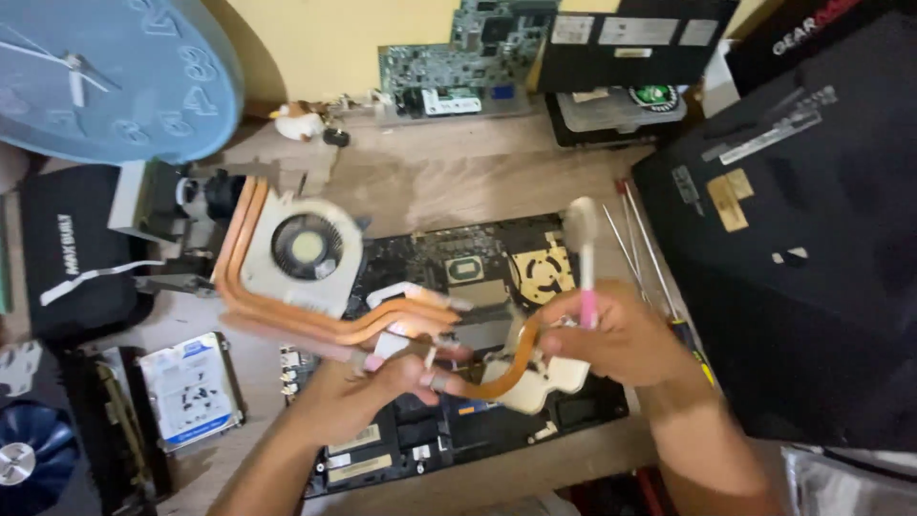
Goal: Removing a laptop cooling assembly and cleaning the motherboard chips and fan with a toothbrush.
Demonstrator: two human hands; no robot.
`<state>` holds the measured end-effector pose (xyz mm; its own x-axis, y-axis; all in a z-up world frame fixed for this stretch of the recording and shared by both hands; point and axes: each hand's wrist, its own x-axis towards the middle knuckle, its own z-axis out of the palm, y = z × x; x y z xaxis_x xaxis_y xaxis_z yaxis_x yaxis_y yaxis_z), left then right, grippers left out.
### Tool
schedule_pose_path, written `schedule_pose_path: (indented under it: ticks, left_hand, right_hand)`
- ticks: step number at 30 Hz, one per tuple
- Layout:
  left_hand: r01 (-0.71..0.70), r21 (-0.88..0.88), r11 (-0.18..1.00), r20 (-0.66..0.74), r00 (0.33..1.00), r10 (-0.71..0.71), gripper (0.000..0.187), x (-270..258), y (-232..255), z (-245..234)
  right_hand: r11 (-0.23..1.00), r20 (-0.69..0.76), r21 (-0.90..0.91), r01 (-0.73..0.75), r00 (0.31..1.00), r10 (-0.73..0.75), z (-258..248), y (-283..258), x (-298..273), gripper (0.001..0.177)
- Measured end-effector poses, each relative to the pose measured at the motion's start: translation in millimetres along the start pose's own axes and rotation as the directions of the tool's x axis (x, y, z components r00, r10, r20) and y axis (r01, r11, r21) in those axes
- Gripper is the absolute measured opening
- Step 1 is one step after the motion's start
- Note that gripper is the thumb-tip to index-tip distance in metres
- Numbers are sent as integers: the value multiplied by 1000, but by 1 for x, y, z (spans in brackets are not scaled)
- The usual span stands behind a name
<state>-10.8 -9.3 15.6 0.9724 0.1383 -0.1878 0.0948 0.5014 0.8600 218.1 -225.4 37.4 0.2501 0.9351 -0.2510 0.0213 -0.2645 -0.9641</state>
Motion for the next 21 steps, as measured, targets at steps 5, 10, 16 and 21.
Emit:
schedule_pose_path:
  ticks: [5, 10, 16, 21]
  left_hand:
    - [-177, 748, 640, -4, 962, 272, 56, -6, 11, -7]
    - [-110, 833, 542, -82, 944, 319, 53, -15, 20, -8]
    - [-120, 887, 445, -54, 932, 360, 51, -14, 16, -12]
    - [-89, 898, 431, -77, 933, 352, 49, -14, 19, -8]
  right_hand:
    - [964, -688, -252, -89, 717, -114, -51, 54, -80, 19]
    - [872, -857, -381, -307, 472, -208, -34, 46, -126, 14]
    - [884, -951, -161, -440, 309, -20, -18, 70, -151, 19]
    - [872, -943, -186, -453, 332, -29, -30, 105, -164, 20]
